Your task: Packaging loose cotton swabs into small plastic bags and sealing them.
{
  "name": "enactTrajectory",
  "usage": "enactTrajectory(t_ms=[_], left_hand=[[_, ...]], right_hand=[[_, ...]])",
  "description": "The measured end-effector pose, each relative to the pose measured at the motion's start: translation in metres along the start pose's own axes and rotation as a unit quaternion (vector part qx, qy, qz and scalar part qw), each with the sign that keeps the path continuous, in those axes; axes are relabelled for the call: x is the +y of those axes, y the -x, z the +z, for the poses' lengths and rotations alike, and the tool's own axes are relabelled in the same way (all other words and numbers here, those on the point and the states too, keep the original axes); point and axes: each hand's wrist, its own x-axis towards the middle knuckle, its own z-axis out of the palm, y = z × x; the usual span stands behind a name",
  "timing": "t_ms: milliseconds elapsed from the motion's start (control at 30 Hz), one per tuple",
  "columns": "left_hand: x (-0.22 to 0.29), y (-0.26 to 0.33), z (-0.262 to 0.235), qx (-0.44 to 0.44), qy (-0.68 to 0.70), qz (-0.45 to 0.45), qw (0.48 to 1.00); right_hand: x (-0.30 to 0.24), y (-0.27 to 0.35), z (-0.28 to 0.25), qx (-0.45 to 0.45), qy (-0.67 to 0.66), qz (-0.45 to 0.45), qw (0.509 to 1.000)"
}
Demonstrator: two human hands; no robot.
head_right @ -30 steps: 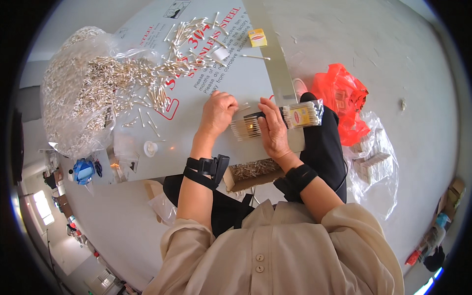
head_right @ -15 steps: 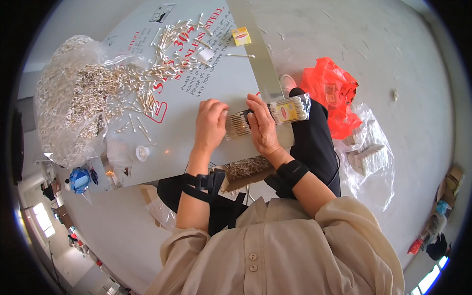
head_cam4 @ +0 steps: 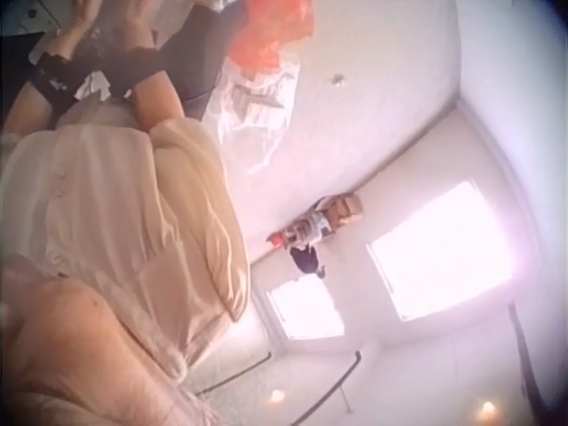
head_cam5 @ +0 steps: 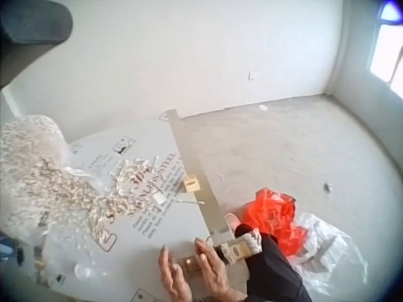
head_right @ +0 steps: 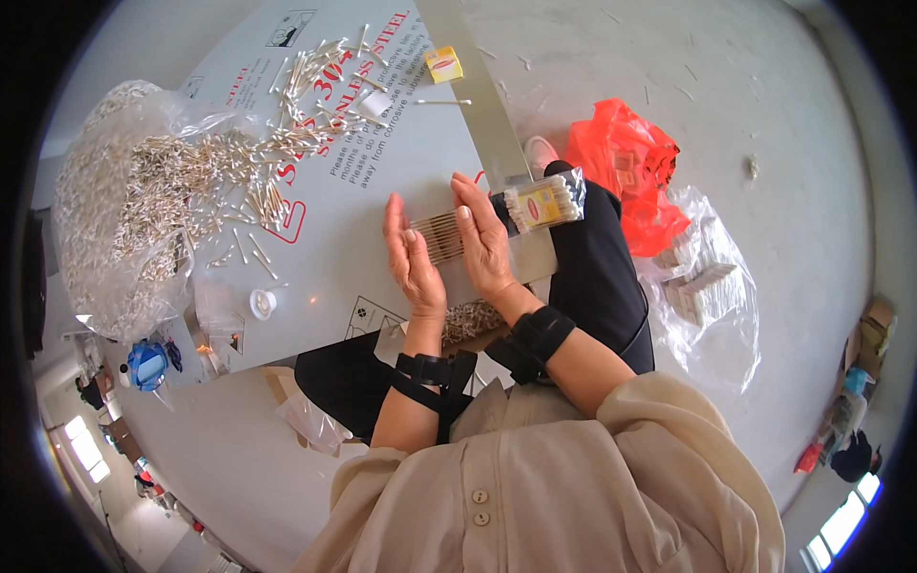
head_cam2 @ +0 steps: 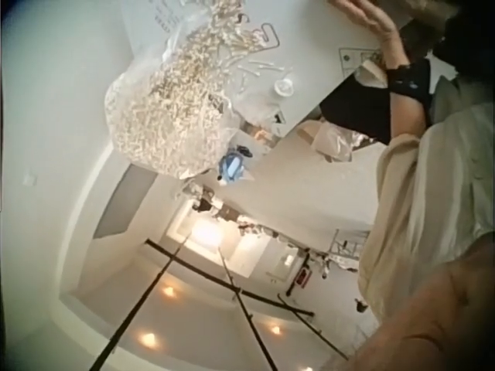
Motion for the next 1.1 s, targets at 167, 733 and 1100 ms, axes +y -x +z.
enactTrajectory(t_ms=[167, 733, 1100], left_hand=[[0.000, -0.001, -0.008, -0.022, 0.038, -0.007, 0.999], [0.005, -0.013, -0.040, -0.245, -0.392, 0.142, 0.876], [0.000, 0.002, -0.002, -0.022, 0.080, -0.018, 0.996]], right_hand=[[-0.002, -0.001, 0.000, -0.001, 0.007, 0.000, 1.000], [-0.007, -0.006, -0.007, 0.009, -0.021, 0.045, 0.999], [0.003, 0.003, -0.001, 0.020, 0.064, -0.037, 0.997]])
